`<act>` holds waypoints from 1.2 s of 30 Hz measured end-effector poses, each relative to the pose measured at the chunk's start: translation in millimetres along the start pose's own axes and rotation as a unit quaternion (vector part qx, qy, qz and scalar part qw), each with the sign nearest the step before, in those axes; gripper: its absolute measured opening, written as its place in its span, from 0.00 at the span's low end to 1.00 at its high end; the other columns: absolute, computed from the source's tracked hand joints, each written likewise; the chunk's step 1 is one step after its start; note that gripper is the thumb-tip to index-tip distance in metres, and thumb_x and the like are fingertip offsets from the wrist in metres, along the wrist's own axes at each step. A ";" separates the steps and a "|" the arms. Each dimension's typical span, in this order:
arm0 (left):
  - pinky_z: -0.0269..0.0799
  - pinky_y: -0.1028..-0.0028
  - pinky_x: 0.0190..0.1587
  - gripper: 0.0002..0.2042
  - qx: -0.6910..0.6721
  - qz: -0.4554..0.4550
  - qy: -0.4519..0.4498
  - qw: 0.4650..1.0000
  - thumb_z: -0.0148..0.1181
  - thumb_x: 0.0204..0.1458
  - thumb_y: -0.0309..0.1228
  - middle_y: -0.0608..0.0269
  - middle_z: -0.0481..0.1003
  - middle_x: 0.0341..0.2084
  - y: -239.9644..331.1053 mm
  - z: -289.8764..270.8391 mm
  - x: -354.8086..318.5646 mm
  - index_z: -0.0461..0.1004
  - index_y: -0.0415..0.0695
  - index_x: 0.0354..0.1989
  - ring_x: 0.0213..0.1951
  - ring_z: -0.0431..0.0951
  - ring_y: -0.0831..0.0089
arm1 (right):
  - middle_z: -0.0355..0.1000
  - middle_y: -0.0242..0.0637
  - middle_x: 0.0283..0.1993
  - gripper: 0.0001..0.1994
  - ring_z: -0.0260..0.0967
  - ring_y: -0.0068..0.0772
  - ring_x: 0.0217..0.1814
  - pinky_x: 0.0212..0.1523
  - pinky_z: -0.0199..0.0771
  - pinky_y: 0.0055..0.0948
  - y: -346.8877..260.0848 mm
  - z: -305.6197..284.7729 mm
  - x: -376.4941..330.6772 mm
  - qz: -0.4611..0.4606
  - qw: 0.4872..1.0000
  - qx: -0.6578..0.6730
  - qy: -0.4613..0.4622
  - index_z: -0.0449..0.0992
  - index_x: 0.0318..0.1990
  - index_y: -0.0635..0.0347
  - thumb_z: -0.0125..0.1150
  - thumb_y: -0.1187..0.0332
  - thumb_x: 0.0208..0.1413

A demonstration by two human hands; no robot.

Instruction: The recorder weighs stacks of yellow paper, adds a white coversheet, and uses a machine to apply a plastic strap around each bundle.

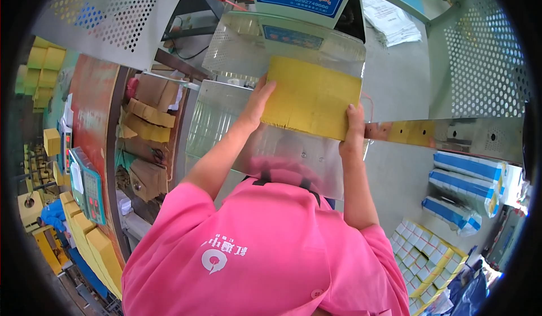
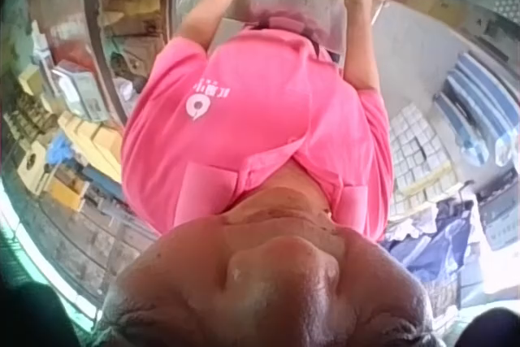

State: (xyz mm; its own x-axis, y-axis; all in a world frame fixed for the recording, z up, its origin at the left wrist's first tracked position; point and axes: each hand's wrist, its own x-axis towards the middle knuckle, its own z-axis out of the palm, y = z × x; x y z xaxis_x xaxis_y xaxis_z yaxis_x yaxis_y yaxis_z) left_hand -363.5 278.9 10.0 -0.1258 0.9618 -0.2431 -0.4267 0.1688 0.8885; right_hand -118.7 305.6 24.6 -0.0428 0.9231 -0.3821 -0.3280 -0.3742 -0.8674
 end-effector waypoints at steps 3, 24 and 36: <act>0.55 0.70 0.64 0.33 0.019 -0.012 -0.003 1.000 0.53 0.60 0.45 0.57 0.62 0.62 -1.8 0.4 1.3 0.53 0.41 0.68 0.63 0.61 0.68 | 0.63 0.35 0.63 0.26 0.59 0.31 0.65 0.64 0.57 0.30 7.6 -6.0 6.7 -0.006 1.000 0.012 -0.026 0.56 0.68 0.57 0.49 0.63 0.63; 0.65 0.75 0.52 0.29 0.066 -0.064 0.000 0.996 0.61 0.55 0.45 0.61 0.72 0.48 -7.1 3.8 -3.3 0.65 0.38 0.59 0.49 0.71 0.76 | 0.67 0.34 0.58 0.24 0.60 0.29 0.62 0.62 0.57 0.30 9.7 -15.1 3.2 0.037 0.998 0.043 -0.034 0.65 0.61 0.58 0.54 0.58 0.60; 0.65 0.74 0.52 0.27 0.052 -0.079 -0.017 0.995 0.59 0.57 0.43 0.61 0.74 0.47 0.2 18.7 2.5 0.66 0.38 0.59 0.49 0.72 0.76 | 0.66 0.38 0.58 0.29 0.61 0.32 0.61 0.62 0.57 0.30 14.5 -17.2 8.1 0.046 0.998 0.041 -0.011 0.59 0.65 0.62 0.54 0.57 0.59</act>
State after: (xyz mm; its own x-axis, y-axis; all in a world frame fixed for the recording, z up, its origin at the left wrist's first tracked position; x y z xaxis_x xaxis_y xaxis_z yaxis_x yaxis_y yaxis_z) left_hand -347.2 285.3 16.9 -0.0328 0.9280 -0.3711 -0.3434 0.3383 0.8762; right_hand -107.6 306.1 3.5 -0.0965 0.8873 -0.4509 -0.3978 -0.4496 -0.7997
